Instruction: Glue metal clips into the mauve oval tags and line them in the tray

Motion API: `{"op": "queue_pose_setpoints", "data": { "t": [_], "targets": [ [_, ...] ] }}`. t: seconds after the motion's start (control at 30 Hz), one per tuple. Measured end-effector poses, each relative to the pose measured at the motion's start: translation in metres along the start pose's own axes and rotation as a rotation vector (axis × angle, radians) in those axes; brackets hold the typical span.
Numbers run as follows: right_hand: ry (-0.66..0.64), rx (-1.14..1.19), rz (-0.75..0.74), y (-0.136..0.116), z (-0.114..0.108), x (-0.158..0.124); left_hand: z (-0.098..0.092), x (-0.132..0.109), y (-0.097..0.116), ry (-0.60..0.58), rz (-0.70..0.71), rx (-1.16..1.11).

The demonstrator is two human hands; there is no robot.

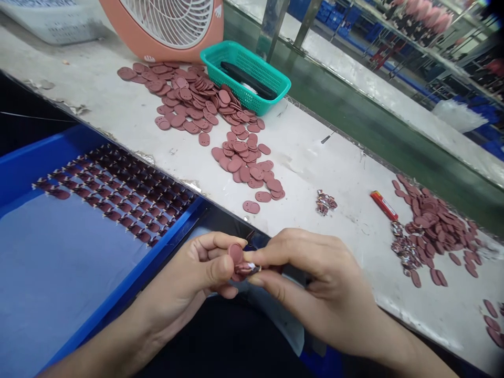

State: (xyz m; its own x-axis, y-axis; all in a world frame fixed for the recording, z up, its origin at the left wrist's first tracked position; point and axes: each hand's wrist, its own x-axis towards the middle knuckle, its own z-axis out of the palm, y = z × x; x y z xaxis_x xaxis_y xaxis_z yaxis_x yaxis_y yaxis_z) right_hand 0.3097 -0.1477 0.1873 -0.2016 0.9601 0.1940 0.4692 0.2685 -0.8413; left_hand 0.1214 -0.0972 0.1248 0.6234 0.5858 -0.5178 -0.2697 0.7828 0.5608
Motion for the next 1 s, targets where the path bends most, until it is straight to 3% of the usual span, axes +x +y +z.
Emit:
{"op": "queue_pose_setpoints", "data": {
  "t": [0.13,0.57,1.0],
  "targets": [
    [0.021,-0.031,-0.077,-0.007,0.0,-0.004,0.002,-0.005,0.002,-0.074,0.087,0.003],
    [0.016,-0.019,-0.033,-0.011,0.002,-0.003,0.005,0.0,0.001,-0.122,0.065,-0.051],
    [-0.016,0.037,0.109,-0.001,0.003,0.002,-0.002,0.006,-0.006,-0.024,-0.045,-0.055]
  ]
}}
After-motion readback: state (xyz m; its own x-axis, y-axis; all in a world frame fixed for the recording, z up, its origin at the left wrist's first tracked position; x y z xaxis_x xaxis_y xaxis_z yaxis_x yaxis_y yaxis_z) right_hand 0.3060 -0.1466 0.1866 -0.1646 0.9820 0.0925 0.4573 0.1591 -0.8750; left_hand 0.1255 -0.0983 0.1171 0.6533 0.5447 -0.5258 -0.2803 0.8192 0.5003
